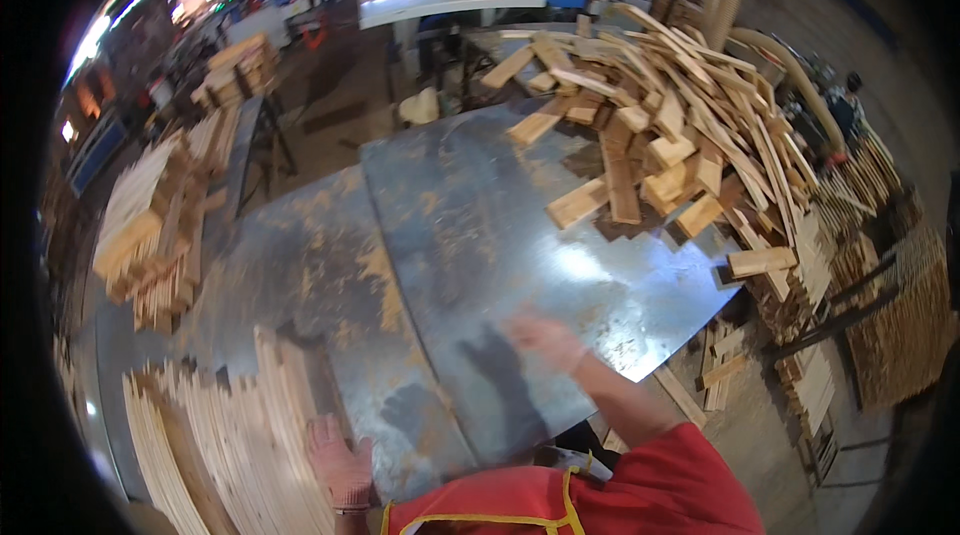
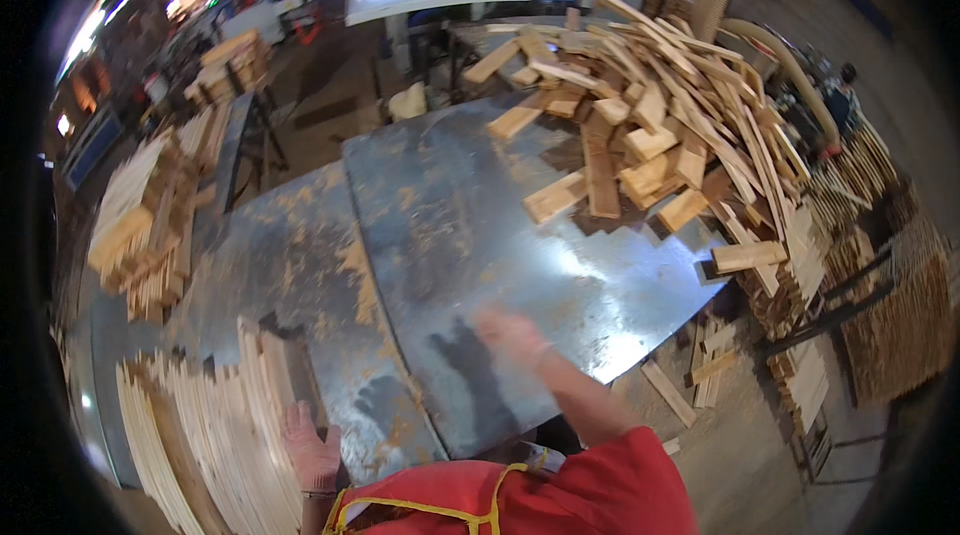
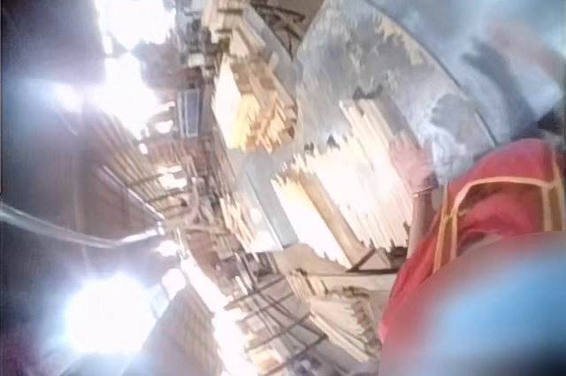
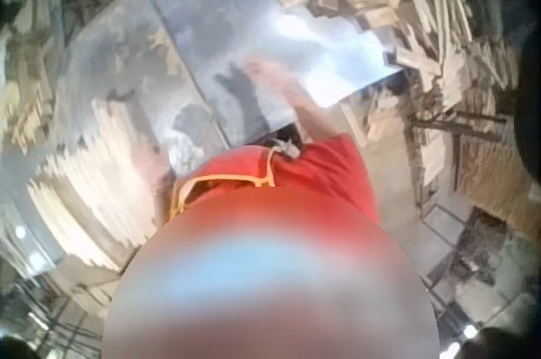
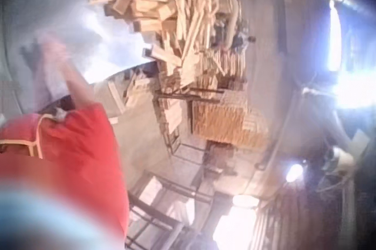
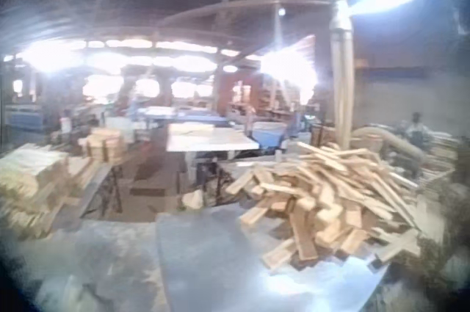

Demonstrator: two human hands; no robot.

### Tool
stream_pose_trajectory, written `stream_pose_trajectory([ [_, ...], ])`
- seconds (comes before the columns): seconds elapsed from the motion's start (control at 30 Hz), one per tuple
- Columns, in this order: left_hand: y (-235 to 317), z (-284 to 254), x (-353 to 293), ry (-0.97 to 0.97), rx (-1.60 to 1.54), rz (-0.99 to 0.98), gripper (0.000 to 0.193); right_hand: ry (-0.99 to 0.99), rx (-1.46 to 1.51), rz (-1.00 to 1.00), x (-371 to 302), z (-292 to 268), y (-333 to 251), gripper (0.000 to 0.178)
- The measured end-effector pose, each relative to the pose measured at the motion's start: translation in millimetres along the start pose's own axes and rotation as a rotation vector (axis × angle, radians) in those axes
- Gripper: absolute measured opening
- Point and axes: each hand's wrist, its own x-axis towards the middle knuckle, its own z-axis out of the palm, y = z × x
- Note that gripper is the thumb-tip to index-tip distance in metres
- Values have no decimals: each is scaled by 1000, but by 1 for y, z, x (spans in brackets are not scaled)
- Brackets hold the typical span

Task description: The person picks up wooden planks from a pile on a metal table and stacks them neatly. The person handles the planks one by one or in small groups, aligning them into a growing stack on the table surface.

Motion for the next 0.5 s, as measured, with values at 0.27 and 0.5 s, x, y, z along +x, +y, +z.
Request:
stream_pose_trajectory([
  [0.27,370,12,207,-402,-477,441,78,950,753,-214,-48,-397,-144,104],
  [0.5,685,143,412,-1122,-1295,-158,45,905,816,-161,23,-556,-201,85],
])
